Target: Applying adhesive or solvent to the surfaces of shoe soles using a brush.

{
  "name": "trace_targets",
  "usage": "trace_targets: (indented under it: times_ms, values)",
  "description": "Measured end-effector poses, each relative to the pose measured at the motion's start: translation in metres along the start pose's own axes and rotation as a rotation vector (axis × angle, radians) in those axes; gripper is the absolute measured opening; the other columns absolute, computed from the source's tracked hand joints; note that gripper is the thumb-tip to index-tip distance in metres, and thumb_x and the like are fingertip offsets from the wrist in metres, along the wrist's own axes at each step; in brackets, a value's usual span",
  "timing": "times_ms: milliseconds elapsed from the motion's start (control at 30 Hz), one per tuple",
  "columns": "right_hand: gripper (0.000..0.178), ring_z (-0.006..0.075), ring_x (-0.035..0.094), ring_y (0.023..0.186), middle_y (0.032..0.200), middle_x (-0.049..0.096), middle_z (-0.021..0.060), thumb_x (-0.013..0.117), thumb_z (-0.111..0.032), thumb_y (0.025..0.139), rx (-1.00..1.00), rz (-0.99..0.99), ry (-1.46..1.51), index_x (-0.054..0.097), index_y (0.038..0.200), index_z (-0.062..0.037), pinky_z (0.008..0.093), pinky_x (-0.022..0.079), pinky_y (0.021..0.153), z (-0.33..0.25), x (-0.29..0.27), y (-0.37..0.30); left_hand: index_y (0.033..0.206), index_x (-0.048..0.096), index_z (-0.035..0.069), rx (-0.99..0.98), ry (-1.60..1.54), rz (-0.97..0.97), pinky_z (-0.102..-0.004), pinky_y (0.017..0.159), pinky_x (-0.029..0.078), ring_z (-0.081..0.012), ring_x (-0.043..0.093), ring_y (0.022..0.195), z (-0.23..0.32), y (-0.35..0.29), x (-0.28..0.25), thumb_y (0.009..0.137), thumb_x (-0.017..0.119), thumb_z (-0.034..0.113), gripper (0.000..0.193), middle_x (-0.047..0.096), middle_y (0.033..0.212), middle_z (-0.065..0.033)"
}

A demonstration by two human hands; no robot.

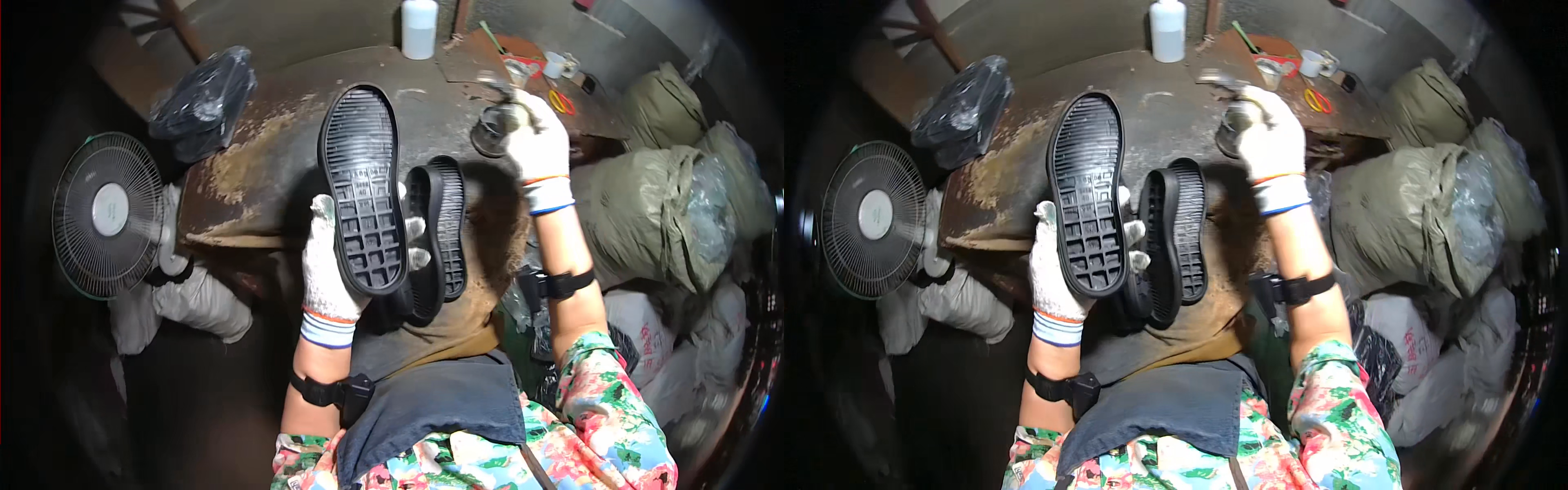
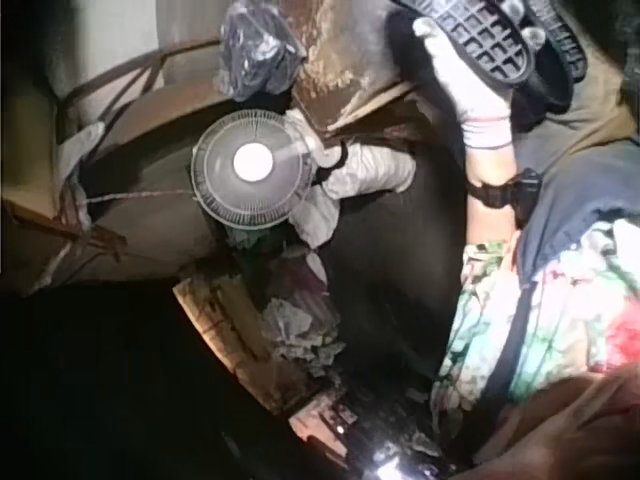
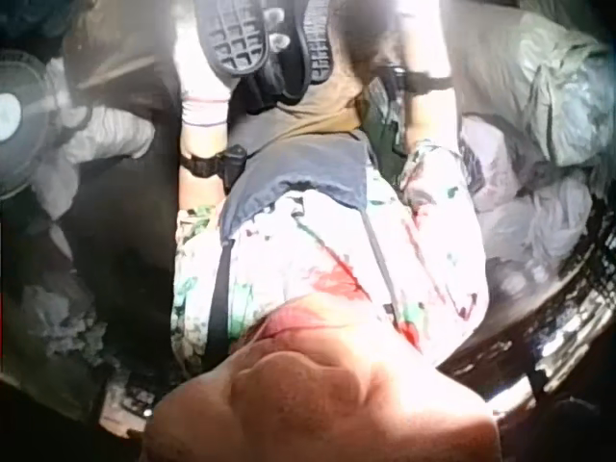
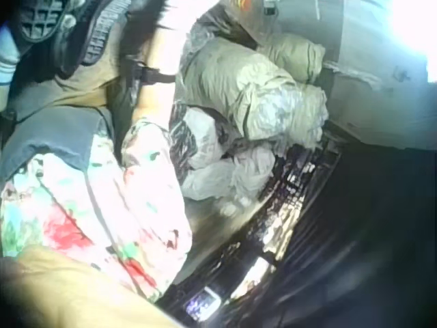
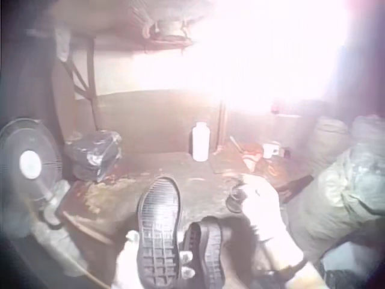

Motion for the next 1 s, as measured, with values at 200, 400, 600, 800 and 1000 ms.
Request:
trace_targets:
  times_ms: [200,400,600,800,1000]
  values:
    - [0.023,0.0206,0.073,0.104,0.114,0.077,0.0117,0.059,-0.01,0.104,0.057,-0.083,0.224,0.077,0.116,-0.0045,0.0322,0.058,0.093,-0.021,0.034,0.0,0.154,0.046,0.002,-0.132,0.03,0.16,-0.0734,0.083,0.059,-0.0563,0.066,0.114,-0.03,0.0,0.003,0.107,0.042,0.065,0.079,0.063,0.139,-0.0269]
    - [0.024,0.022,0.073,0.102,0.112,0.077,0.0104,0.061,-0.018,0.102,-0.071,-0.229,0.16,0.075,0.116,-0.0048,0.0312,0.056,0.091,-0.079,0.039,-0.03,0.156,0.042,-0.001,-0.296,-0.143,0.125,-0.0776,0.091,0.053,-0.0606,0.063,0.118,-0.026,-0.015,-0.009,0.106,0.039,0.068,0.085,0.061,0.136,-0.0373]
    - [0.044,0.0139,0.071,0.105,0.115,0.077,0.0073,0.075,-0.004,0.095,0.569,-0.372,0.741,0.059,0.136,0.0015,0.0329,0.052,0.106,-0.127,0.031,-0.098,0.151,0.052,0.007,-0.109,-0.167,0.073,-0.0645,0.104,0.053,-0.0453,0.064,0.124,-0.031,0.001,-0.015,0.109,0.036,0.063,0.073,0.063,0.143,-0.0233]
    - [0.024,0.0157,0.072,0.112,0.108,0.08,0.0056,0.079,-0.001,0.088,0.323,-0.49,0.768,0.074,0.111,-0.0048,0.0415,0.03,0.125,-0.162,-0.003,-0.136,0.144,0.055,-0.003,0.088,-0.004,0.127,-0.0521,0.1,0.06,-0.0366,0.072,0.114,0.007,0.005,-0.037,0.112,0.039,0.051,0.065,0.067,0.135,-0.0236]
    - [0.017,0.0198,0.074,0.107,0.104,0.081,0.0019,0.082,-0.007,0.085,0.046,-0.56,0.303,0.08,0.102,-0.0086,0.0404,0.04,0.117,-0.165,-0.024,-0.124,0.146,0.054,-0.005,0.075,0.695,0.159,-0.0513,0.096,0.062,-0.0364,0.072,0.112,0.022,-0.016,-0.02,0.112,0.046,0.046,0.062,0.065,0.134,-0.0256]
Point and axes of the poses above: each hand's wrist, its own y-axis towards the middle knuckle, its own x-axis out of the palm, z = x × y, the point moved 3 cm from there along y, towards the middle knuckle
